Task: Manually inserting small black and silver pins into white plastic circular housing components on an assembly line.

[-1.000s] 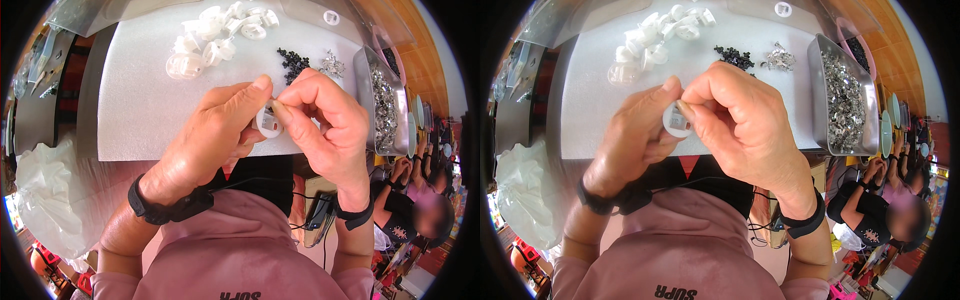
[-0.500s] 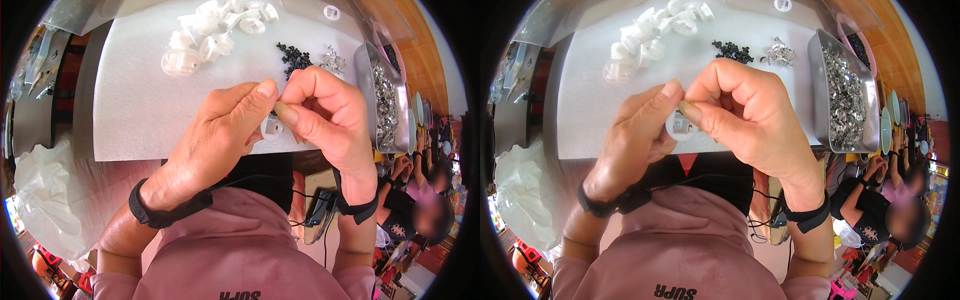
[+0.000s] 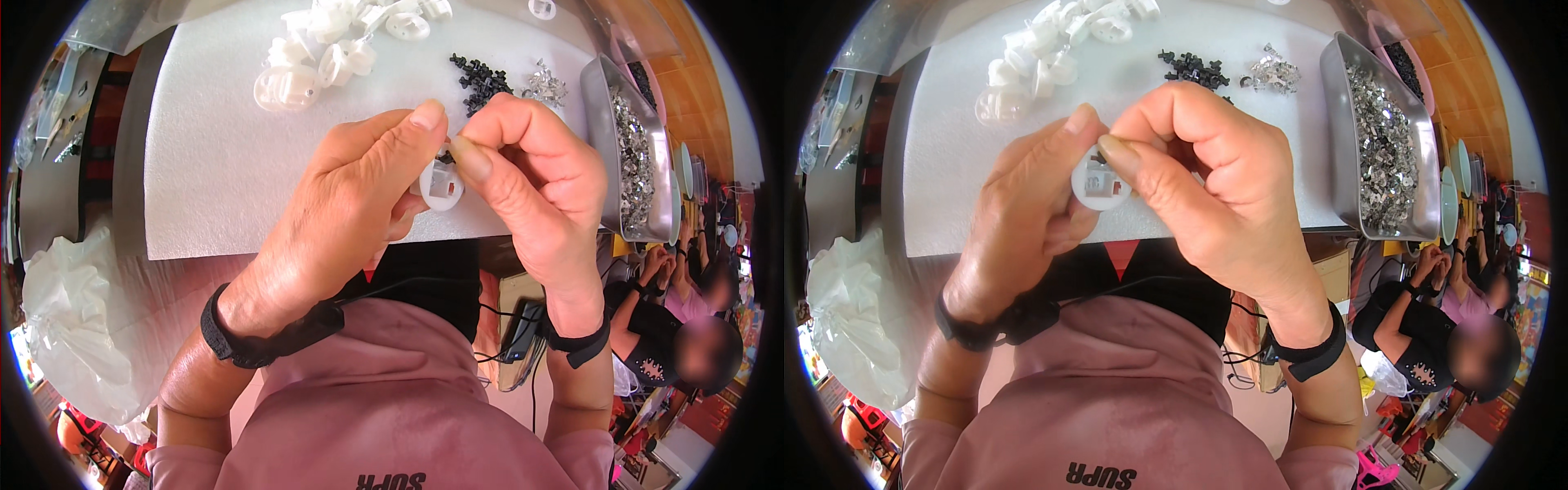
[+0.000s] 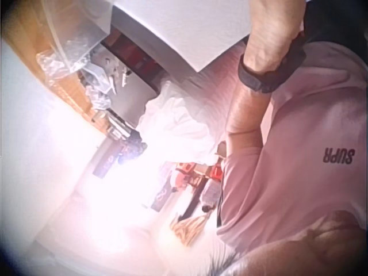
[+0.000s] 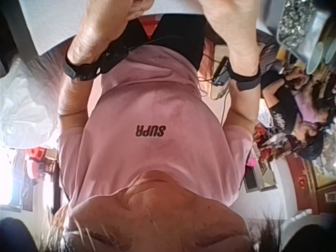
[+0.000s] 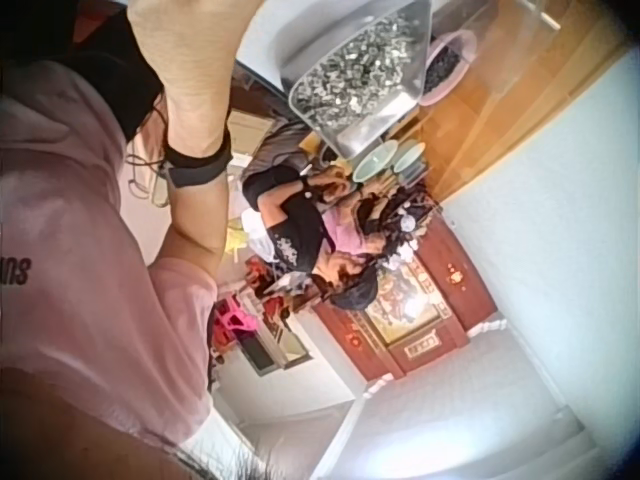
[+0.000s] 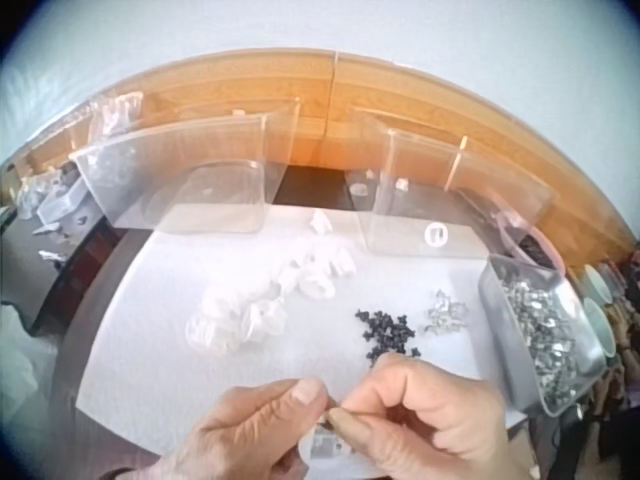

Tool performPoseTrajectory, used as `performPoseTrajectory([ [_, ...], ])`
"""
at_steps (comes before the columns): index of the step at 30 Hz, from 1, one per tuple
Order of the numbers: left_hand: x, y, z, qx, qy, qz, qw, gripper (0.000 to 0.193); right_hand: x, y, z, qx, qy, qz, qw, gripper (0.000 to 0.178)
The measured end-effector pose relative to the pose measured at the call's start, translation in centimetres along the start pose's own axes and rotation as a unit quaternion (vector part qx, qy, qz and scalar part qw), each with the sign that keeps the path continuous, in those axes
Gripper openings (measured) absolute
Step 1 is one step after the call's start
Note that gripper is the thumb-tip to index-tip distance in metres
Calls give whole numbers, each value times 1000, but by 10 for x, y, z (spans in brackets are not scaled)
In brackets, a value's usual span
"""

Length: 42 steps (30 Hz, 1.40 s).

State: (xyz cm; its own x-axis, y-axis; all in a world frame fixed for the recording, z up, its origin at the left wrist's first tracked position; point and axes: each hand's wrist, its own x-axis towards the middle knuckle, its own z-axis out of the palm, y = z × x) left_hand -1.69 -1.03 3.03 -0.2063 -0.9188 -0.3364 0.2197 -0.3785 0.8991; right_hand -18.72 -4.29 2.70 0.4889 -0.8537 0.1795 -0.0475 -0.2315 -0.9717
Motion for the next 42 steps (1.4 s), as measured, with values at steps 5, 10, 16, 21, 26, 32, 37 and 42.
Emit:
performPoseTrajectory([
  [5, 1, -3, 0, -31, 33, -7, 999, 38, 3, -1, 2, -74, 4, -23, 997, 3],
  [10, 0, -2, -1, -40, 28, 0, 999, 38, 5, -8, 3, -136, -1, -54, 989, 4],
  [16, 2, -6, -2, -41, 13, -4, 999, 39, 6, -6, -1, -101, -27, -41, 994, 4],
  [21, 1, -7, -4, -33, 2, 2, 999, 39, 7, -5, -2, -92, -38, -36, 994, 5],
  [26, 1, -5, -1, -14, 10, 0, 1000, 39, 7, 2, -3, -48, -43, -42, 997, 5],
  [32, 1, -7, 1, 3, 39, 36, 999, 34, 6, -1, -4, 2, -50, 5, 999, 5],
  [37, 1, -6, 3, 7, 36, 31, 999, 32, 2, 6, 2, -50, -22, -54, 997, 4],
  [42, 3, -6, 1, -22, 34, 10, 999, 32, 0, 10, 5, -82, -6, -87, 993, 3],
])
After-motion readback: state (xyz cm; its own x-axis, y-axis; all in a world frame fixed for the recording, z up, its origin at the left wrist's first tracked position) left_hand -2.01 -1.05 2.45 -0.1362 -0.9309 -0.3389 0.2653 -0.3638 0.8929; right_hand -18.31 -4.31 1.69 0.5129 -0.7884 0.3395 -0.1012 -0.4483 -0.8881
